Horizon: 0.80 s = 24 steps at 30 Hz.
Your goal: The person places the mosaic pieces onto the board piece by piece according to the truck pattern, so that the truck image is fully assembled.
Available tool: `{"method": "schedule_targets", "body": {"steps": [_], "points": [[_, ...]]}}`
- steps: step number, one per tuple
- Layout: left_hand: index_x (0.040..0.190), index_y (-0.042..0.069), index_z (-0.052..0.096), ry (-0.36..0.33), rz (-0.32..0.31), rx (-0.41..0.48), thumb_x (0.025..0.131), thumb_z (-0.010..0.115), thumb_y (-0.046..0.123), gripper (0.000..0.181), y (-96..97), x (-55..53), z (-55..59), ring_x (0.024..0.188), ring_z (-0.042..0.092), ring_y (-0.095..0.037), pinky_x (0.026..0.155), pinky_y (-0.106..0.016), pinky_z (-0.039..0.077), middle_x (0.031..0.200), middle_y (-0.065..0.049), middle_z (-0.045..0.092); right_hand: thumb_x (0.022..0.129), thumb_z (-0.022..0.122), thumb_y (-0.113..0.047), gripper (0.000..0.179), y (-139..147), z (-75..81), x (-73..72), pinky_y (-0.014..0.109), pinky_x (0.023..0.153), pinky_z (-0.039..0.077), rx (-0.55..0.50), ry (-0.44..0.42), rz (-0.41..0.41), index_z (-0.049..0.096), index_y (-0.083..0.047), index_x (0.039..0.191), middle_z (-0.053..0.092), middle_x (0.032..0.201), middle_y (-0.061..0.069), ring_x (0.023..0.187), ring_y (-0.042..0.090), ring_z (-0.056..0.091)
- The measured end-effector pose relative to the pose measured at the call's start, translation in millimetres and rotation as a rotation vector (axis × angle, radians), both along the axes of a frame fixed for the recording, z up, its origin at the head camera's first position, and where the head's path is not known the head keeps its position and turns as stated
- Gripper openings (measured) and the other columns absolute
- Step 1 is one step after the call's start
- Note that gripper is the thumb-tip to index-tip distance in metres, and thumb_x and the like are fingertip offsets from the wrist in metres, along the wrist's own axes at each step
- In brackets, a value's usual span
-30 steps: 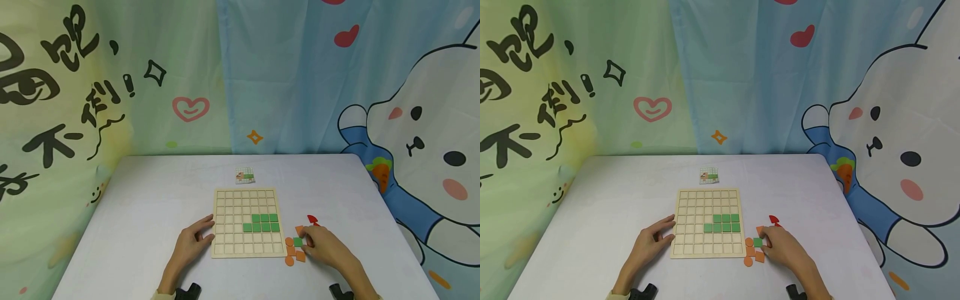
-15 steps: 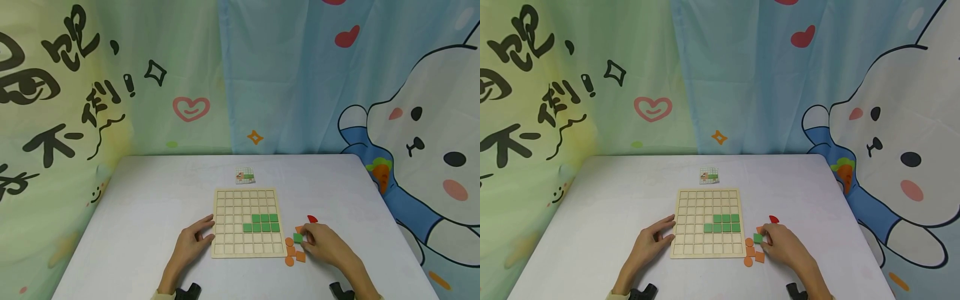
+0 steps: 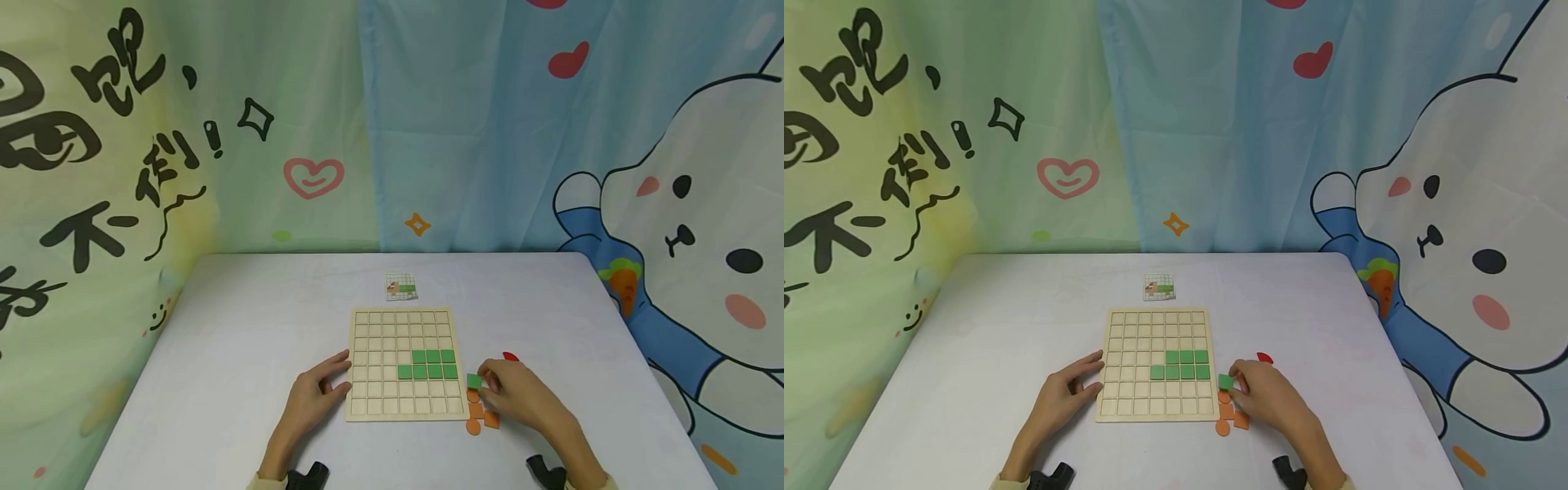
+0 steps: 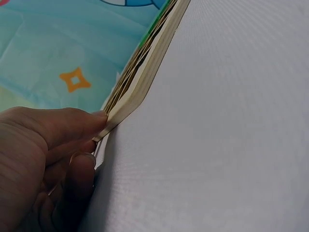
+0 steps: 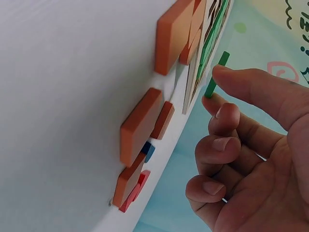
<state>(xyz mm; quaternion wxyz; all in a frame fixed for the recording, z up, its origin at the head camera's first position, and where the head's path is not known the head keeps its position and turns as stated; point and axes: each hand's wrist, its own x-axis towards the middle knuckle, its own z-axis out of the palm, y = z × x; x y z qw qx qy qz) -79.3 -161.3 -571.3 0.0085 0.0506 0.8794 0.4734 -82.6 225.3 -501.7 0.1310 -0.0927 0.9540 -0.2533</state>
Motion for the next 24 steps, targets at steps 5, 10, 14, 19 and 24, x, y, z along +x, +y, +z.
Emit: {"method": "schedule_targets", "body": {"steps": [5, 10, 14, 19, 24], "points": [[0.128, 0.013, 0.077, -0.009, 0.005, 0.003, 0.088, 0.085, 0.010, 0.041, -0.5, 0.4, -0.2, 0.059, 0.046, 0.000, 0.055, -0.018, 0.037, 0.144, 0.001, 0.071, 0.093, 0.079, -0.015, 0.018, -5, 0.0, -1.8, 0.022, 0.057, 0.035, -0.034, 0.002, 0.015, 0.074, -0.010, 0.109, 0.049, 0.066, -0.006, 0.059, 0.005, 0.042], [0.128, 0.014, 0.077, -0.005, 0.004, 0.005, 0.088, 0.085, 0.010, 0.041, -0.5, -0.3, -0.4, 0.059, 0.047, 0.001, 0.056, -0.018, 0.038, 0.144, 0.002, 0.071, 0.093, 0.080, -0.015, 0.021, -10, -1.6, -3.5, 0.020, 0.056, 0.037, -0.041, 0.024, 0.036, 0.073, -0.009, 0.111, 0.050, 0.065, -0.007, 0.057, 0.003, 0.043], [0.128, 0.014, 0.077, -0.004, 0.006, 0.004, 0.088, 0.085, 0.010, 0.041, -0.3, -0.3, -0.5, 0.059, 0.046, 0.001, 0.056, -0.017, 0.037, 0.144, 0.002, 0.070, 0.094, 0.079, -0.016, 0.022, -14, -1.4, -5.0, 0.021, 0.055, 0.036, -0.045, 0.032, 0.046, 0.073, -0.009, 0.114, 0.050, 0.065, -0.007, 0.056, 0.003, 0.042], [0.128, 0.013, 0.077, -0.003, 0.007, 0.014, 0.088, 0.084, 0.010, 0.041, -0.2, 0.4, -0.7, 0.060, 0.046, 0.000, 0.055, -0.018, 0.037, 0.144, 0.002, 0.071, 0.095, 0.078, -0.015, 0.023, -19, -1.2, -7.6, 0.020, 0.055, 0.036, -0.055, 0.039, 0.057, 0.073, -0.007, 0.116, 0.049, 0.065, -0.008, 0.056, 0.003, 0.041], [0.128, 0.013, 0.077, 0.001, 0.000, 0.013, 0.088, 0.084, 0.010, 0.041, -0.1, -0.1, -0.5, 0.059, 0.046, 0.001, 0.055, -0.017, 0.037, 0.145, 0.001, 0.070, 0.096, 0.076, -0.014, 0.024, -24, -2.4, -10.6, 0.020, 0.055, 0.036, -0.075, 0.055, 0.077, 0.072, -0.005, 0.118, 0.049, 0.065, -0.009, 0.056, 0.002, 0.041]]}}
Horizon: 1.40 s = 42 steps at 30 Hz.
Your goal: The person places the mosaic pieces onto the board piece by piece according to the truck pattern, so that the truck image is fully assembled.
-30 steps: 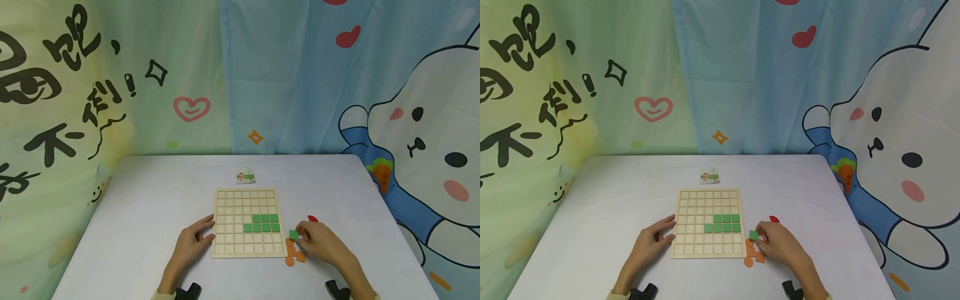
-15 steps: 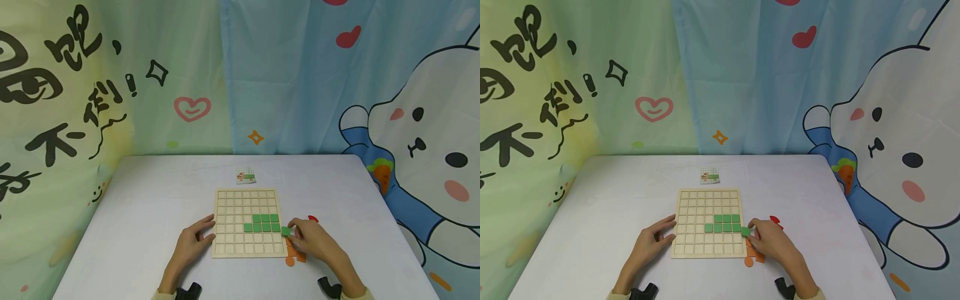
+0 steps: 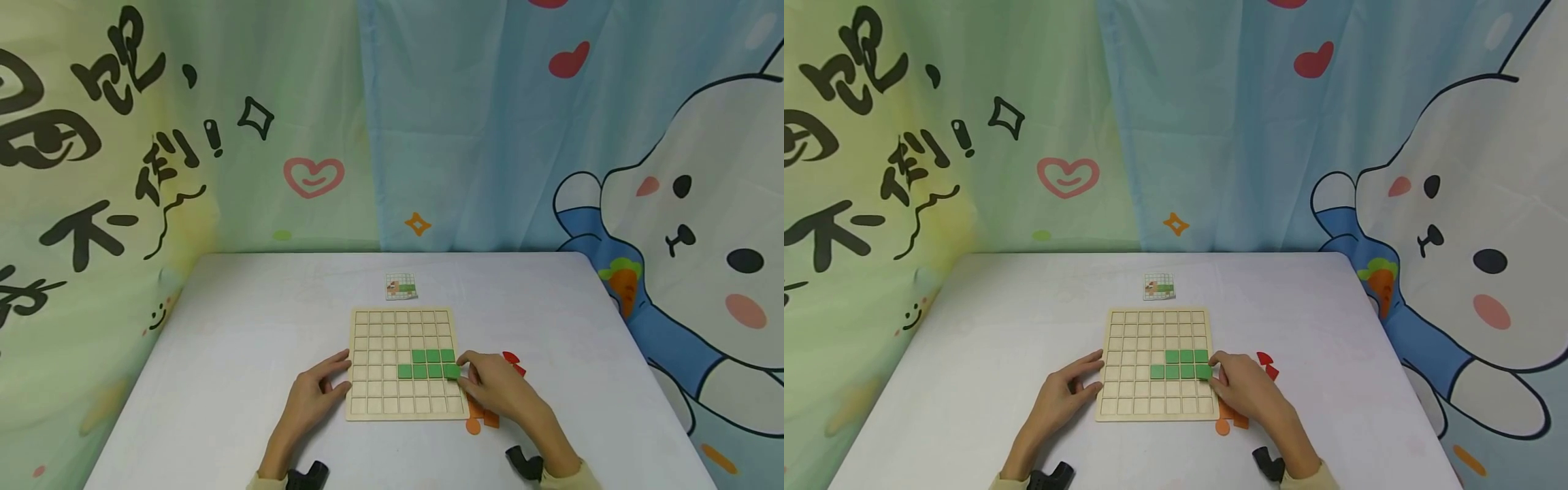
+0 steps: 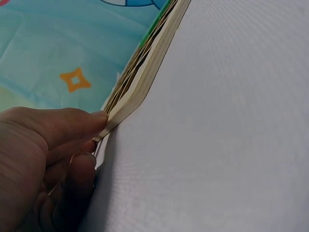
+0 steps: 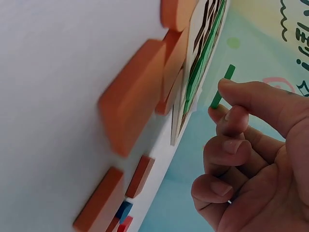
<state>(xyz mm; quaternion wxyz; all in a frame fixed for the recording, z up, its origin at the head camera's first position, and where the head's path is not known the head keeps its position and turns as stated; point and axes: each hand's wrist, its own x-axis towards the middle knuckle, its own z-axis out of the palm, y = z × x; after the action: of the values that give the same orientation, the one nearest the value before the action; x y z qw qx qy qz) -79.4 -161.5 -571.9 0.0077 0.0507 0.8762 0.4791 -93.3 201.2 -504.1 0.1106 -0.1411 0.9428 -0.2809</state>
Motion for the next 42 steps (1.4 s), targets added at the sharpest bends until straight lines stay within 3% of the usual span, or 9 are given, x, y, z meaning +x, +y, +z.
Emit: {"method": "schedule_targets", "body": {"steps": [13, 31, 42], "points": [[0.129, 0.014, 0.077, -0.014, -0.004, 0.004, 0.088, 0.084, 0.010, 0.041, -1.3, -1.4, -0.3, 0.060, 0.046, 0.000, 0.056, -0.018, 0.037, 0.145, 0.002, 0.070, 0.097, 0.076, -0.013, 0.025, -18, -3.6, -7.5, 0.020, 0.056, 0.035, -0.045, 0.000, 0.037, 0.071, -0.004, 0.120, 0.049, 0.068, -0.008, 0.059, 0.001, 0.040], [0.128, 0.013, 0.077, -0.015, -0.007, 0.010, 0.088, 0.084, 0.009, 0.041, -1.4, 0.0, 0.0, 0.060, 0.047, 0.001, 0.056, -0.018, 0.037, 0.145, 0.002, 0.070, 0.097, 0.077, -0.016, 0.026, -46, -3.9, -13.5, 0.019, 0.056, 0.033, -0.020, 0.001, 0.045, 0.071, -0.006, 0.121, 0.049, 0.066, -0.007, 0.058, 0.003, 0.041], [0.128, 0.013, 0.077, -0.009, -0.003, 0.005, 0.088, 0.084, 0.010, 0.041, -0.5, -0.4, 0.3, 0.060, 0.046, 0.000, 0.056, -0.018, 0.037, 0.145, 0.002, 0.070, 0.096, 0.076, -0.014, 0.022, -58, -6.1, -20.4, 0.020, 0.057, 0.036, -0.004, 0.064, 0.095, 0.072, -0.005, 0.115, 0.050, 0.065, -0.008, 0.058, 0.002, 0.042]]}}
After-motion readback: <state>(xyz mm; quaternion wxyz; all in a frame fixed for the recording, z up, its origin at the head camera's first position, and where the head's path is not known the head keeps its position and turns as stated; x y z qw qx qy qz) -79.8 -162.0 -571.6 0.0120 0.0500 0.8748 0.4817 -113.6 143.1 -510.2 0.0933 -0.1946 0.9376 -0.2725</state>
